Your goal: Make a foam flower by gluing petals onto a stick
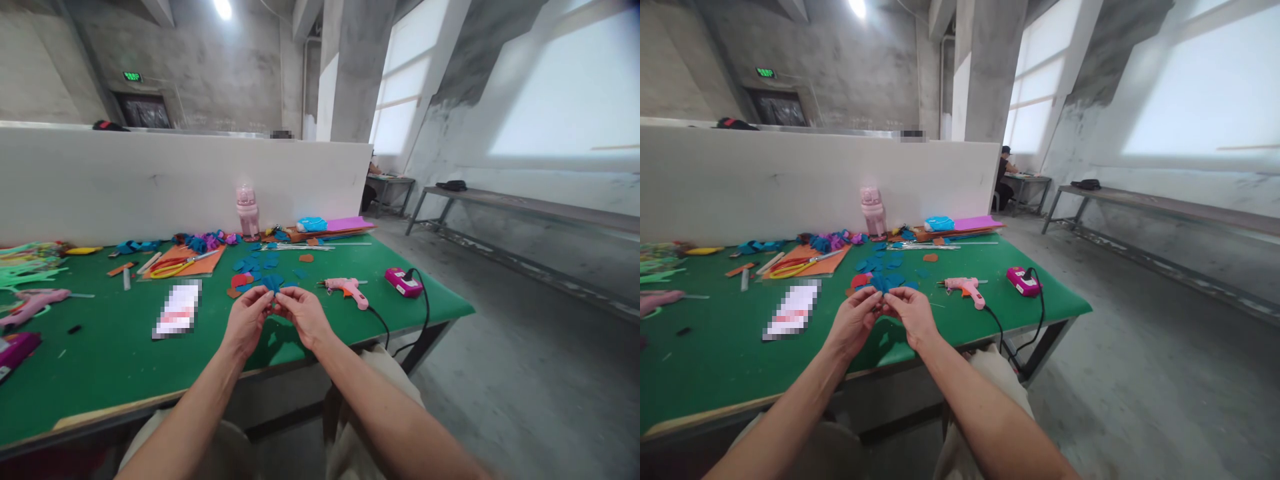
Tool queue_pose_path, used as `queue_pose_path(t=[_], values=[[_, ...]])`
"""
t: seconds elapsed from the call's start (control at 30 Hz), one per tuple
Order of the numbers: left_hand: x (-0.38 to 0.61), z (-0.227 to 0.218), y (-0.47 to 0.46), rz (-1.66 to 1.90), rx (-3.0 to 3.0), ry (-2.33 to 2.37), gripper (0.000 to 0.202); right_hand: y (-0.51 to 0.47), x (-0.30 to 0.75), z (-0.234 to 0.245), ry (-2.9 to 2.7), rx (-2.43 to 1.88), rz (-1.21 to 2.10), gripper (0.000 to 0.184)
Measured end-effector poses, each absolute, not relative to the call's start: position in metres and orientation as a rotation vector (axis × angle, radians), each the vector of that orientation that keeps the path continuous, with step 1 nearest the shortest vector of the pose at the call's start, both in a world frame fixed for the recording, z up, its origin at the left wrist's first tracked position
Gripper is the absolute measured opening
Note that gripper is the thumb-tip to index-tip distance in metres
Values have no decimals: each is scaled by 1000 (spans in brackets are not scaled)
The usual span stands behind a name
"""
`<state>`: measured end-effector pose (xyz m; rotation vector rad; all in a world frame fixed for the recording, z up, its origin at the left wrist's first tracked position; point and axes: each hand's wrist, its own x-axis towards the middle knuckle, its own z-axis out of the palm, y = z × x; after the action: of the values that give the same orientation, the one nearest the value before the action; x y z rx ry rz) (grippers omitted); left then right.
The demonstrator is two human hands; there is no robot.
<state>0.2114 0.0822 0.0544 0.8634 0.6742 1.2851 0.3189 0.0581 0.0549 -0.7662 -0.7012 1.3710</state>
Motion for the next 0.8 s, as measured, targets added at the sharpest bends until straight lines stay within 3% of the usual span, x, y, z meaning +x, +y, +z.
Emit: queue_pose_path(t=[0.8], values=[[211, 54, 81, 1272, 989, 655, 21, 58, 318, 54, -852, -845, 1206, 19]])
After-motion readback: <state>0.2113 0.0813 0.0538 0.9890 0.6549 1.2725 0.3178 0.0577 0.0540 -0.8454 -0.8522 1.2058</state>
